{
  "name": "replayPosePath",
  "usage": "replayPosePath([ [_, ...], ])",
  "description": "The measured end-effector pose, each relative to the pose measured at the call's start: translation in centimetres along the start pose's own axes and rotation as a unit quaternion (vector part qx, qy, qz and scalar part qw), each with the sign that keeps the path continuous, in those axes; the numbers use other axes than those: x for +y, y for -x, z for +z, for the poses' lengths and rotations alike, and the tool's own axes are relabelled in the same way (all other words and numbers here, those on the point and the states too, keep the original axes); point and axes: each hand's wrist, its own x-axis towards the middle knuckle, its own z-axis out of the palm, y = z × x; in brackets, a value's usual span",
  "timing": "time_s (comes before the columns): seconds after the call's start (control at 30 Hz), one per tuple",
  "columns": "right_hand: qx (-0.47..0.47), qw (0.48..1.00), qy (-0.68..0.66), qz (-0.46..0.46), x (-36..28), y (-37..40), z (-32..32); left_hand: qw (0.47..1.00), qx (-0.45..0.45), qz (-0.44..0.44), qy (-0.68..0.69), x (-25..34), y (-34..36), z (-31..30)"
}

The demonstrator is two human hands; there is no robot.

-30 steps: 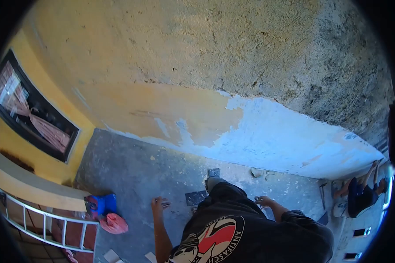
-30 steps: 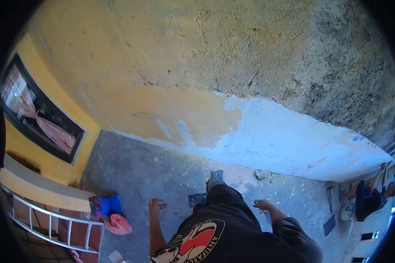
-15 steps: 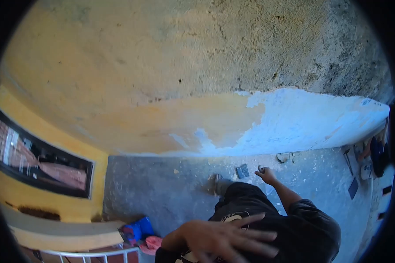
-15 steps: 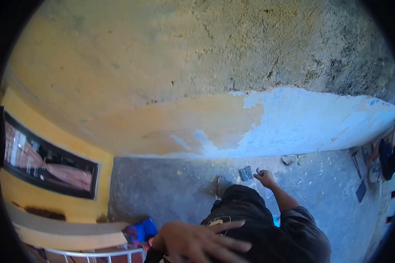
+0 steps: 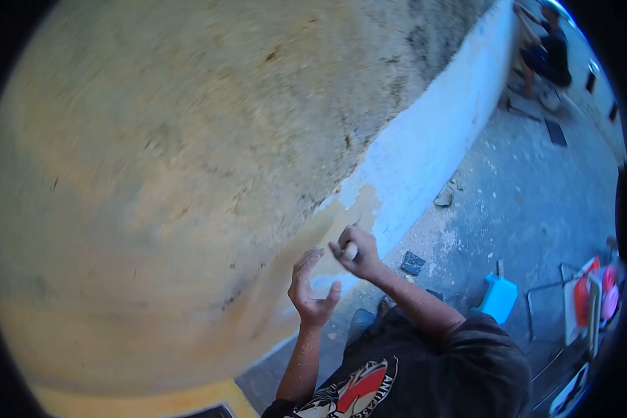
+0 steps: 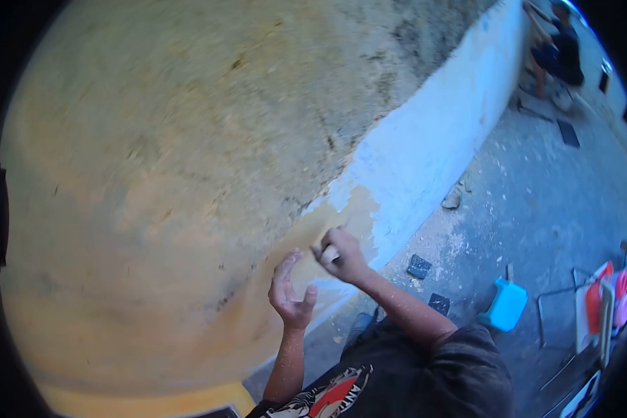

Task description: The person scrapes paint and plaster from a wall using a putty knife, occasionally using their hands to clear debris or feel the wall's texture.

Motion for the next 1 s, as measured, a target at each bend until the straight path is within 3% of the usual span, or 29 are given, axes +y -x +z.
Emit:
replayPosePath([
  [0.03,0.010,1.000,-0.007,-0.025,0.2,-0.8,0.6,1.000,-0.022,0.006,0.008,-0.8,-1.6,0.6],
  [0.1,0.041,0.997,-0.008,-0.068,1.5,-2.1,1.5,0.974,-0.102,0.179,-0.094,-1.9,-4.4,1.5],
  [0.13,0.050,0.992,-0.012,-0.115,2.3,-2.5,1.7,0.962,-0.121,0.202,-0.139,-2.0,-5.5,2.1],
  [0.17,0.070,0.992,-0.006,-0.104,3.0,-2.8,1.7,0.959,-0.144,0.204,-0.132,-3.0,-6.1,2.7],
  [0.23,0.078,0.985,0.026,-0.151,4.2,-3.1,2.1,0.923,-0.223,0.282,-0.136,-4.8,-7.0,3.3],
  [0.3,0.123,0.980,0.000,-0.156,6.7,-2.5,2.9,0.927,-0.239,0.266,-0.112,-5.1,-7.9,4.8],
  [0.4,0.225,0.951,-0.047,-0.208,8.8,-3.3,2.7,0.910,-0.347,0.217,-0.064,-7.0,-8.0,5.8],
  [0.5,0.206,0.959,0.002,-0.195,13.4,-2.5,2.3,0.875,-0.419,0.242,0.023,-8.8,-7.3,7.8],
  [0.57,0.217,0.957,-0.007,-0.192,13.1,-3.1,2.6,0.866,-0.433,0.249,0.033,-8.6,-7.0,8.1],
  [0.7,0.253,0.921,-0.093,-0.282,11.3,-5.1,3.6,0.825,-0.492,0.244,0.134,-7.2,-7.8,7.8],
  [0.9,0.291,0.911,-0.110,-0.270,11.4,-5.9,2.8,0.823,-0.491,0.252,0.137,-7.0,-9.9,10.7],
  [1.0,0.303,0.928,-0.070,-0.208,10.9,-6.2,1.9,0.827,-0.483,0.253,0.138,-5.9,-10.6,11.4],
])
